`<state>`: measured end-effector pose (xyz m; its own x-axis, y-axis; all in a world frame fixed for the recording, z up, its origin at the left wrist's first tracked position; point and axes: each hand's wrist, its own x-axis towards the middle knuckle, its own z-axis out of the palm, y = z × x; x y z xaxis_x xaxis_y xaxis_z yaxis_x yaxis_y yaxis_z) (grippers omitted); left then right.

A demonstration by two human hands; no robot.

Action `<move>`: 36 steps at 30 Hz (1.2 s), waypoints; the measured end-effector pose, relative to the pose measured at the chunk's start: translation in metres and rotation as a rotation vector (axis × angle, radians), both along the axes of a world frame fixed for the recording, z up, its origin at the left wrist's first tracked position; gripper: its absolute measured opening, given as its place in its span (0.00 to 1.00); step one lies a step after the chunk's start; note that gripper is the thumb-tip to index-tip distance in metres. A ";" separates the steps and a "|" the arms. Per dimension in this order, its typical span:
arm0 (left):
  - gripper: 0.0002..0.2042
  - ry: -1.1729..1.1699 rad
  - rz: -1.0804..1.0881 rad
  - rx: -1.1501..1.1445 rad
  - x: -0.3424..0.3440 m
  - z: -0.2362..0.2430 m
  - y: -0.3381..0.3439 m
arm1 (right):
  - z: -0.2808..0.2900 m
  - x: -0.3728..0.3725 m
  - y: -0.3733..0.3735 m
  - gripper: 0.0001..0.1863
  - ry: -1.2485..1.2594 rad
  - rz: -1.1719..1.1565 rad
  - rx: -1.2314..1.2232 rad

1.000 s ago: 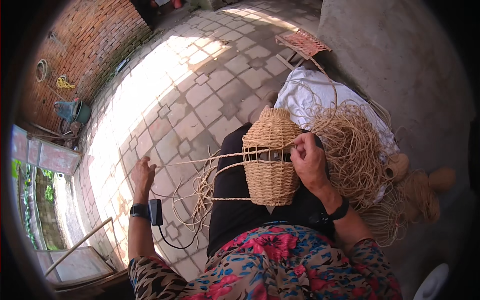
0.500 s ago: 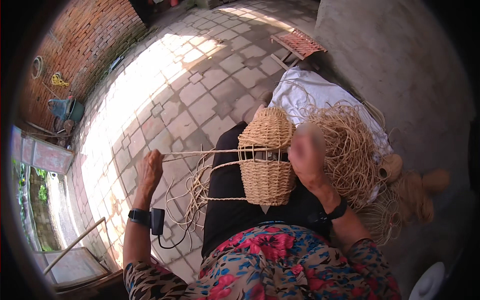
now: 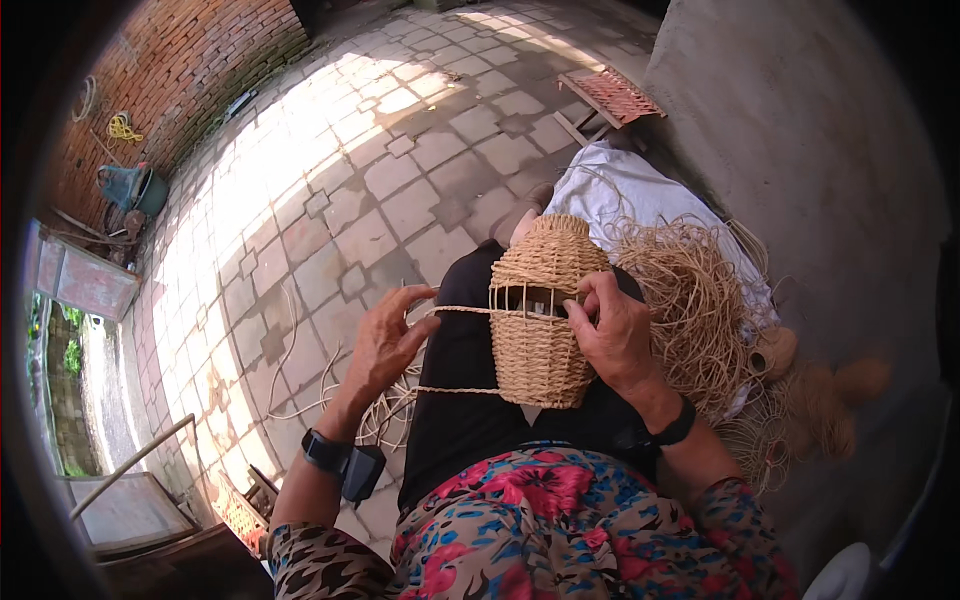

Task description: The recorder is weaving a basket out of natural fiber twine.

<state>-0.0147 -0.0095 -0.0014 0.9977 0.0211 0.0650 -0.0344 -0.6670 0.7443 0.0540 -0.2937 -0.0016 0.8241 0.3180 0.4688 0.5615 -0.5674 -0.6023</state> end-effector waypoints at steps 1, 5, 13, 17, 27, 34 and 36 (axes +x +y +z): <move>0.17 -0.061 -0.068 -0.002 0.006 0.006 -0.024 | 0.001 0.000 0.001 0.16 -0.005 0.005 -0.009; 0.12 -0.150 -0.277 0.160 0.017 -0.013 -0.042 | -0.002 -0.001 0.008 0.13 -0.014 -0.037 -0.080; 0.08 -0.181 0.144 -0.018 0.007 -0.012 -0.034 | -0.014 0.001 0.001 0.12 0.139 -0.037 0.100; 0.13 0.760 0.332 -1.135 -0.006 -0.015 -0.041 | -0.011 -0.004 -0.006 0.12 0.132 -0.011 0.100; 0.07 0.375 0.164 -1.030 0.024 -0.013 -0.069 | -0.008 -0.016 -0.012 0.12 0.133 -0.016 0.161; 0.10 -0.002 0.115 -0.291 0.035 -0.025 -0.082 | -0.008 -0.017 -0.010 0.12 0.110 -0.002 0.192; 0.11 -0.086 0.149 -0.074 0.037 -0.019 -0.089 | -0.007 -0.018 -0.009 0.12 0.105 -0.010 0.178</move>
